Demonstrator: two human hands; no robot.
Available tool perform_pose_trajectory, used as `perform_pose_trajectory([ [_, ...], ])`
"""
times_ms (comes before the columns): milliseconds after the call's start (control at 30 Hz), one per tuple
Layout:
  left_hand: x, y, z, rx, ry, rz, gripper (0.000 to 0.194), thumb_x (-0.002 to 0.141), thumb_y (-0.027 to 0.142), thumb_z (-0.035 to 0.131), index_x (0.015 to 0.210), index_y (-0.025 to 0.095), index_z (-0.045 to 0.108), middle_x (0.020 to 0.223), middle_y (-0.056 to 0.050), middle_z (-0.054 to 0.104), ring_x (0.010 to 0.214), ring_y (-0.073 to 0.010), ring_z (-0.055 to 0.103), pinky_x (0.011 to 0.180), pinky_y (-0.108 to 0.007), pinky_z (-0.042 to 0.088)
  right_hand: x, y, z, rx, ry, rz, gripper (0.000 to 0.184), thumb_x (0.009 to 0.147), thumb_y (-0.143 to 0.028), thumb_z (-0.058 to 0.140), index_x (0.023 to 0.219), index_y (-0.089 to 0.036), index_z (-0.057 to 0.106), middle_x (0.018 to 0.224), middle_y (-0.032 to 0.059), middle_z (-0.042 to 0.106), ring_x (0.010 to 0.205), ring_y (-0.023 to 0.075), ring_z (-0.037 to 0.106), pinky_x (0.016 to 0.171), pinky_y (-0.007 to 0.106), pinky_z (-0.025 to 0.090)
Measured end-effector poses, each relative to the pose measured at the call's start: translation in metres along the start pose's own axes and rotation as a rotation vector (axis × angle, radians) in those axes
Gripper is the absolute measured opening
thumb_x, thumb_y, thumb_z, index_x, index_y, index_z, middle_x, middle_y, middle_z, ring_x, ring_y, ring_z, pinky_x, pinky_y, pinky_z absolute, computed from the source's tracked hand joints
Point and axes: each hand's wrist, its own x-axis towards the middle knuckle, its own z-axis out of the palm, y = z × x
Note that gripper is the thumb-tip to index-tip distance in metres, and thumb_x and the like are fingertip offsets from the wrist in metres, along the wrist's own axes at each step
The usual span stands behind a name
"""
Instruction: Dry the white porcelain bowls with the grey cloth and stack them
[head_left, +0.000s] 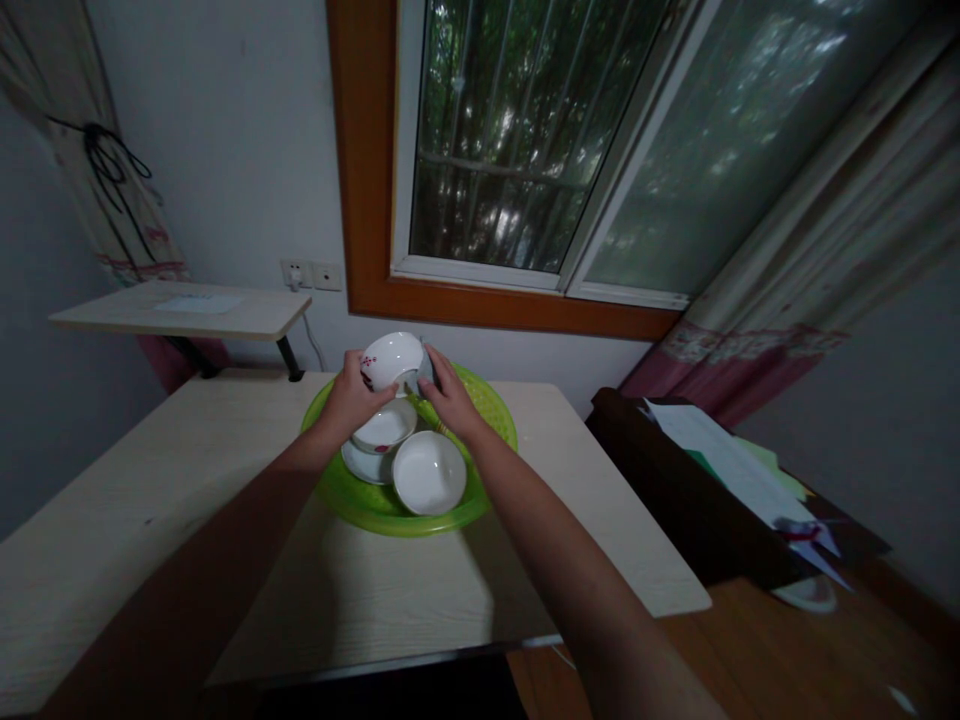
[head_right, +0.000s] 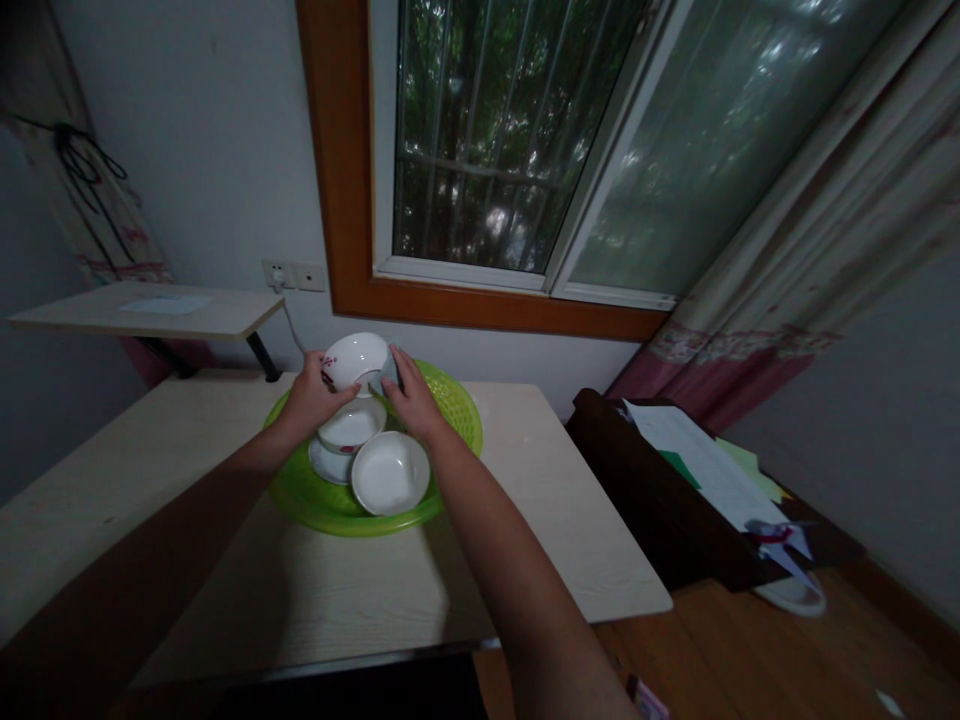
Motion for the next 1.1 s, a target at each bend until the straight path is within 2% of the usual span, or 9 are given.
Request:
perform_pose_trajectory([
  [167, 0.002, -0.002, -0.001, -0.082, 0.013, -0.043, 0.061, 0.072, 0.041, 0.076, 0.117, 0.022, 0.038, 0.113, -0.01, 0.063, 0.093, -0.0228, 0.068, 0.08, -0.037, 0.055, 0.0, -0.001, 0.003, 0.106, -0.017, 0.063, 0.077, 0.094, -0.062, 0.055, 0.157, -0.024, 0.032, 0.162, 0.011, 0.038, 0.149, 0.0247, 0.038, 0.125, 0.046, 0.027],
  [300, 0.004, -0.008, 0.0, -0.139, -0.014, -0.051, 0.061, 0.072, 0.042, 0.075, 0.117, 0.022, 0.038, 0.114, -0.01, 0.063, 0.094, -0.0228, 0.068, 0.081, -0.038, 0.055, -0.001, -0.005, 0.004, 0.166, -0.006, 0.113, 0.08, 0.092, -0.061, 0.058, 0.157, -0.024, 0.03, 0.16, 0.0098, 0.04, 0.147, 0.0231, 0.041, 0.123, 0.044, 0.032],
  [467, 0.007, -0.022, 0.008, -0.206, -0.084, -0.066, 0.063, 0.074, 0.044, 0.073, 0.121, 0.023, 0.037, 0.118, -0.012, 0.064, 0.097, -0.0232, 0.069, 0.084, -0.039, 0.056, -0.002, -0.005, 0.003, 0.216, 0.013, 0.164, 0.088, 0.086, -0.063, 0.065, 0.155, -0.02, 0.032, 0.157, 0.0128, 0.044, 0.143, 0.0256, 0.046, 0.12, 0.043, 0.037],
  [600, 0.007, -0.029, 0.013, -0.228, -0.137, -0.048, 0.069, 0.076, 0.045, 0.07, 0.13, 0.025, 0.032, 0.131, -0.014, 0.06, 0.113, -0.0242, 0.066, 0.092, -0.039, 0.054, -0.002, -0.003, 0.002, 0.217, 0.045, 0.145, 0.084, 0.083, -0.059, 0.069, 0.15, -0.019, 0.038, 0.152, 0.0142, 0.047, 0.138, 0.0271, 0.049, 0.118, 0.044, 0.037],
  [767, 0.004, -0.019, 0.01, -0.19, -0.144, 0.008, 0.077, 0.073, 0.044, 0.075, 0.135, 0.026, 0.033, 0.142, -0.014, 0.055, 0.126, -0.0259, 0.06, 0.103, -0.041, 0.049, -0.002, -0.005, -0.001, 0.103, 0.088, 0.071, 0.076, 0.083, -0.053, 0.071, 0.147, -0.023, 0.043, 0.148, 0.0122, 0.05, 0.136, 0.0279, 0.048, 0.119, 0.046, 0.035],
  [933, 0.002, -0.014, 0.007, -0.165, -0.132, 0.041, 0.079, 0.071, 0.044, 0.077, 0.137, 0.025, 0.036, 0.143, -0.014, 0.054, 0.128, -0.0265, 0.058, 0.098, -0.039, 0.052, -0.002, -0.01, -0.005, 0.027, 0.098, -0.015, 0.071, 0.085, -0.048, 0.071, 0.146, -0.025, 0.045, 0.139, 0.0125, 0.053, 0.132, 0.029, 0.049, 0.116, 0.048, 0.037],
  [1100, 0.003, -0.019, 0.007, -0.127, -0.125, 0.101, 0.076, 0.075, 0.044, 0.075, 0.141, 0.026, 0.04, 0.144, -0.013, 0.05, 0.125, -0.0253, 0.059, 0.096, -0.037, 0.053, -0.002, -0.01, -0.008, -0.027, 0.051, -0.026, 0.071, 0.085, -0.05, 0.07, 0.148, -0.027, 0.045, 0.138, 0.0122, 0.052, 0.131, 0.0292, 0.049, 0.116, 0.048, 0.038],
])
